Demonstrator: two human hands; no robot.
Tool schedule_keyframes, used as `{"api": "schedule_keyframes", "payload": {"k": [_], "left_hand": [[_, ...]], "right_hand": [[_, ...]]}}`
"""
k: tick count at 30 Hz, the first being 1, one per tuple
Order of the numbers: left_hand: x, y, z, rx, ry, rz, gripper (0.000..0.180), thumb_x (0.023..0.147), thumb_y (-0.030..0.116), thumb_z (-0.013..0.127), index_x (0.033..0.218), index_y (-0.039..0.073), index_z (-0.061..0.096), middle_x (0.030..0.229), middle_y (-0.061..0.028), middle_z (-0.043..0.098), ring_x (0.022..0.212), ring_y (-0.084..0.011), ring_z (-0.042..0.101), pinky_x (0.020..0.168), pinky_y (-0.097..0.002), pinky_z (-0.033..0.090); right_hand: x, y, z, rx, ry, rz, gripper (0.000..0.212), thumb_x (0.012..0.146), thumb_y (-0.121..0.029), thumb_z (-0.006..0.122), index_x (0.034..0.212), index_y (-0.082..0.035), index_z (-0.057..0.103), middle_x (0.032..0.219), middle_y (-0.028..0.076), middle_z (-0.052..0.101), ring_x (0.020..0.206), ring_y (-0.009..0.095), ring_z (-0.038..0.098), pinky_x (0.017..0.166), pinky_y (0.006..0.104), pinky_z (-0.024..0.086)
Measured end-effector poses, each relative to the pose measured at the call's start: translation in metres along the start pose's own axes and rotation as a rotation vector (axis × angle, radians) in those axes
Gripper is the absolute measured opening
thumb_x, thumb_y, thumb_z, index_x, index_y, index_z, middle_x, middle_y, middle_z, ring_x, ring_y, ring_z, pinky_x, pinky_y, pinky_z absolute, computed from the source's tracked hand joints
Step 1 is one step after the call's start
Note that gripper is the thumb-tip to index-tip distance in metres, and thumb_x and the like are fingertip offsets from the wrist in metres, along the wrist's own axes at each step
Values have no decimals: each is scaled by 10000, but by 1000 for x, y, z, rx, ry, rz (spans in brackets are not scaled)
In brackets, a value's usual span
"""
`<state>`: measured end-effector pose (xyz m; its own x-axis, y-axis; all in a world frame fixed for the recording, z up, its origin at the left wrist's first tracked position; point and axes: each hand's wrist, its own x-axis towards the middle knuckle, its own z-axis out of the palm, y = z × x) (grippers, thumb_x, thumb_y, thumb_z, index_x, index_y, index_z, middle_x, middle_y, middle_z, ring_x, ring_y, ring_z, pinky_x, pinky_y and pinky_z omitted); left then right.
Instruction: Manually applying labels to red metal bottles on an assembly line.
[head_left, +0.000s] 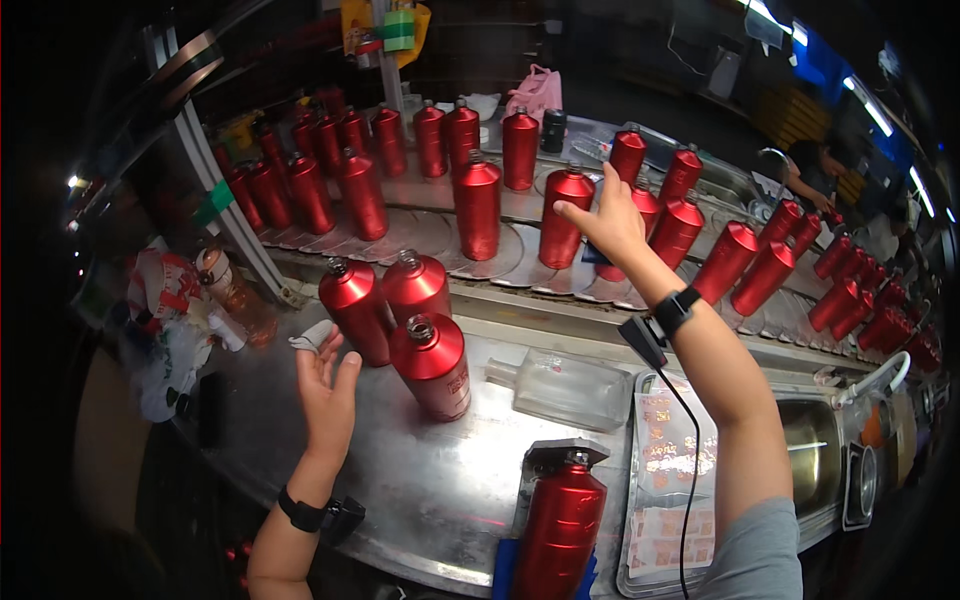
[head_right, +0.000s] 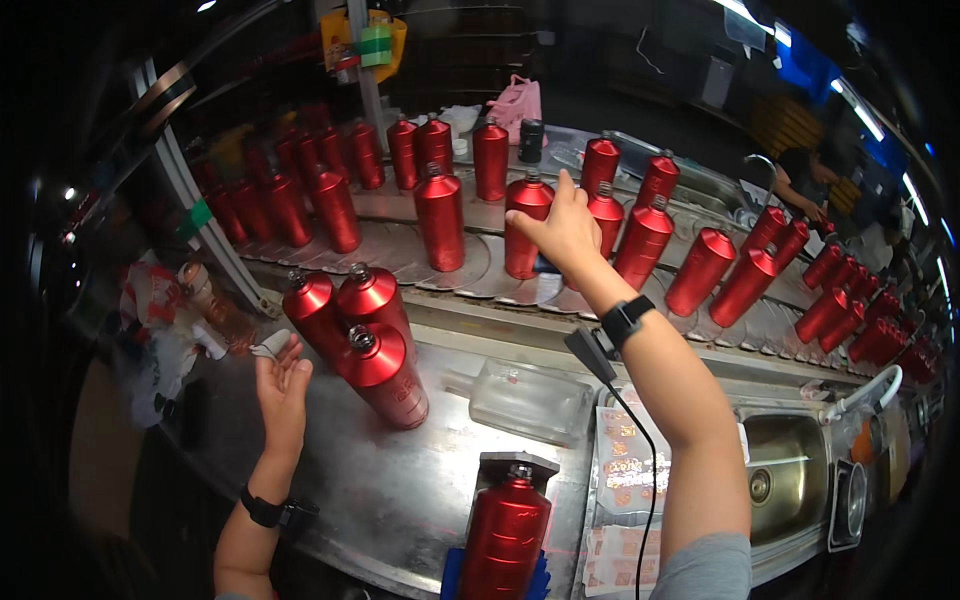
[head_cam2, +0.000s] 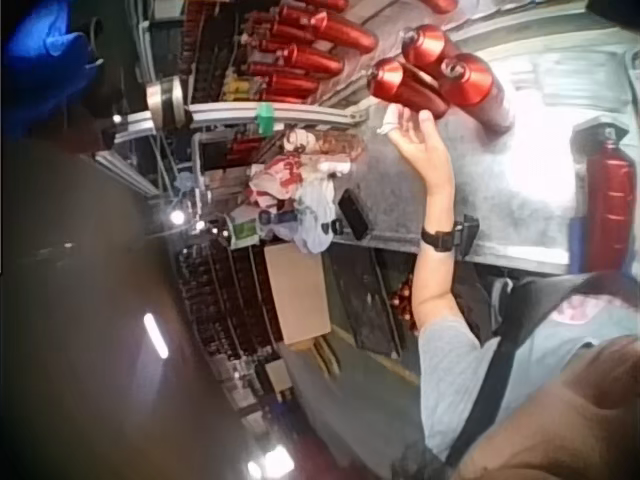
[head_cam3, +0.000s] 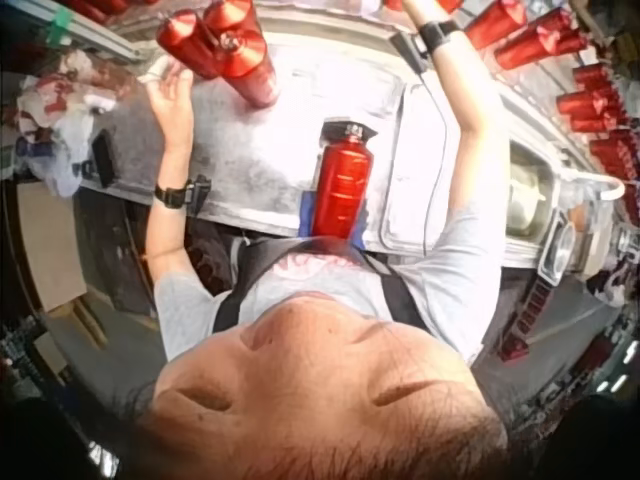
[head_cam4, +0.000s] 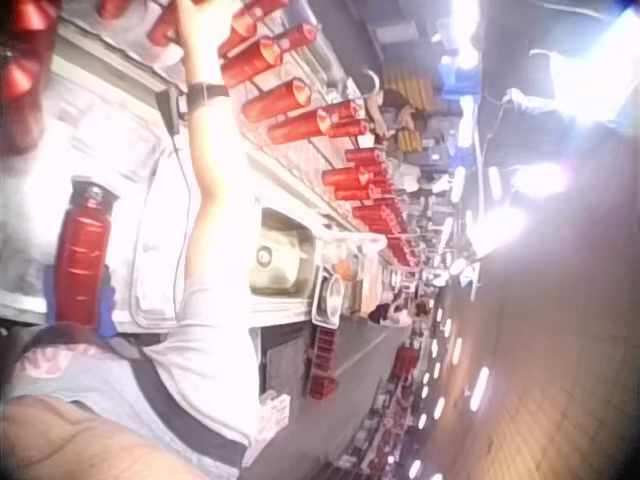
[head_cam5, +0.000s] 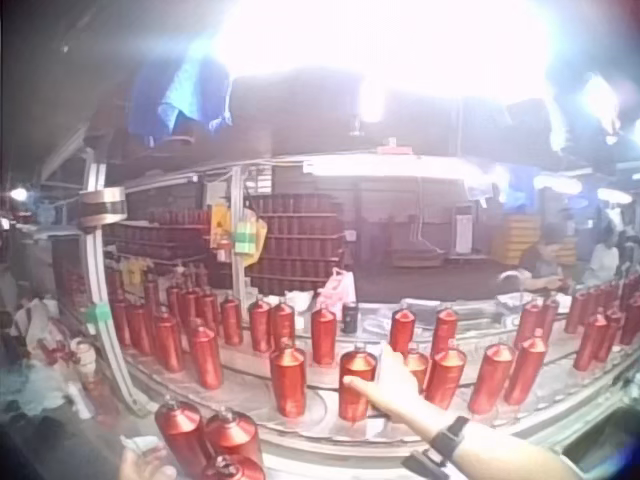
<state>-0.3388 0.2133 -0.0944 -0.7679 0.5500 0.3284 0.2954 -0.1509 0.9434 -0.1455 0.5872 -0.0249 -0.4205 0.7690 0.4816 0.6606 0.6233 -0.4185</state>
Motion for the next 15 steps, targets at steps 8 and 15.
{"api": "schedule_keyframes", "payload": {"k": [8, 15], "left_hand": [[-21, -6, -34, 69, -2, -79, 488, 905, 8, 605, 1362, 9, 436, 1355, -145, 496, 1284, -247, 492, 1130, -397, 339], [-19, -14, -33, 21, 9, -108, 472, 901, -3, 608, 1346, 3, 449, 1337, -140, 509, 1262, -241, 508, 1117, -382, 360]], "right_hand": [[48, 22, 24, -169, -146, 410, 954, 658, -695, 772, 1240, 17, 514, 1204, 247, 640, 1114, 372, 649, 890, 452, 545], [36, 44, 18, -190, -23, 403, 860, 696, -619, 762, 1208, 31, 526, 1159, 253, 659, 1077, 380, 662, 881, 462, 544]]}}
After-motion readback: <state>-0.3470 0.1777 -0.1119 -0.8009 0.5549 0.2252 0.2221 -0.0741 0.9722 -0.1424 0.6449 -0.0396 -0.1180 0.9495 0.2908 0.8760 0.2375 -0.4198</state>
